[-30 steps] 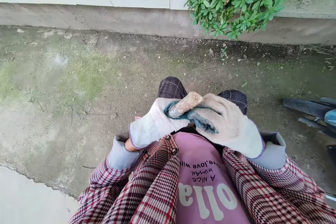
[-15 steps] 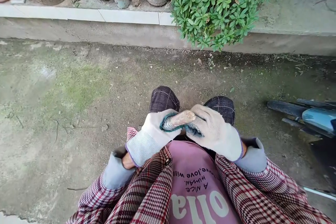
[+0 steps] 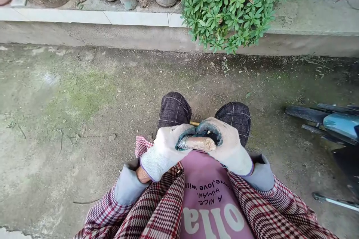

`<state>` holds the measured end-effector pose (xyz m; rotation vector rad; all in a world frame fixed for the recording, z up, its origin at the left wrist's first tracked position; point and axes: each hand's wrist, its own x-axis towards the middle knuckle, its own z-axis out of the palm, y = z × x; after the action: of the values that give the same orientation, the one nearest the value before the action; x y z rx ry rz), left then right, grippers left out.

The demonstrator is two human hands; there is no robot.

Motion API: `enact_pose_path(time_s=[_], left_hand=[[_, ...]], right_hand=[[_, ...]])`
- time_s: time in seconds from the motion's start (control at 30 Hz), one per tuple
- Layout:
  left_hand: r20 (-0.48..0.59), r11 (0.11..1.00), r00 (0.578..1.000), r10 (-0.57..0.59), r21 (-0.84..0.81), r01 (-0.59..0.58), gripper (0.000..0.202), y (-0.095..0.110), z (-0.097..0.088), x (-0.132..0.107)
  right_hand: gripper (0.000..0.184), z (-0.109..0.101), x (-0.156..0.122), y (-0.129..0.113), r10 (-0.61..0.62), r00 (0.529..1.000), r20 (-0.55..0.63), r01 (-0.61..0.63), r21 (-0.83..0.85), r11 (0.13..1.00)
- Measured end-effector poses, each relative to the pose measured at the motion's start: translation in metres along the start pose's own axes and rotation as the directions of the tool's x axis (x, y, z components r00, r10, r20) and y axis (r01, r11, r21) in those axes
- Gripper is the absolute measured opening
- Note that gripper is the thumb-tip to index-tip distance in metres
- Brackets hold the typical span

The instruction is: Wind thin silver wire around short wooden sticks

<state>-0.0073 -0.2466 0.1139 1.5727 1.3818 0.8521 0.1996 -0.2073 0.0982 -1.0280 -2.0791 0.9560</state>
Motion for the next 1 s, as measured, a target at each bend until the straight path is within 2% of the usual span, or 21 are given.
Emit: enact_pose_path(time_s=[0.07,0.2,0.3,0.43,0.6,0.7,0.8,1.0], left_hand=[[-0.011,1.0,1.0,-0.024,-0.016,0.024,0.013,-0.001,0.003,-0.001],[0.014,0.997,0.999,-0.034,0.063,0.033,0.008,0.0,0.005,-0.001],[0.048,0.994,0.998,-0.035,0.109,0.03,0.014,0.004,0.004,0.0],[0.057,0.987,0.994,-0.096,0.133,0.088,0.024,0.009,0.002,0.003],[0.023,0.986,0.991,-0.135,0.107,0.131,0.02,0.008,0.0,0.002],[-0.033,0.99,0.994,-0.101,0.098,0.104,0.016,0.007,0.001,0.001],[-0.089,0.996,0.993,-0.08,0.043,0.084,0.016,0.005,0.003,0.0],[-0.109,0.953,0.958,-0.266,-0.181,0.244,0.018,0.007,0.005,0.003]], right_hand=[[0.013,-0.001,-0.002,0.0,0.006,1.0,0.028,-0.006,-0.001,1.0],[0.01,-0.006,0.0,-0.005,0.018,0.997,0.08,-0.017,-0.016,1.0],[0.011,-0.008,0.002,-0.006,0.023,0.996,0.082,-0.02,-0.036,0.999],[0.011,-0.004,0.004,-0.001,0.037,0.997,0.072,-0.035,-0.026,0.999],[0.018,0.007,0.002,-0.003,0.09,0.996,-0.021,-0.088,0.057,0.994],[0.021,0.015,0.0,-0.009,0.164,0.982,-0.089,-0.156,0.098,0.983],[0.025,0.019,-0.001,-0.015,0.204,0.967,-0.152,-0.195,0.074,0.978],[0.029,0.016,0.004,-0.012,0.071,0.984,-0.161,-0.077,-0.03,0.997]])
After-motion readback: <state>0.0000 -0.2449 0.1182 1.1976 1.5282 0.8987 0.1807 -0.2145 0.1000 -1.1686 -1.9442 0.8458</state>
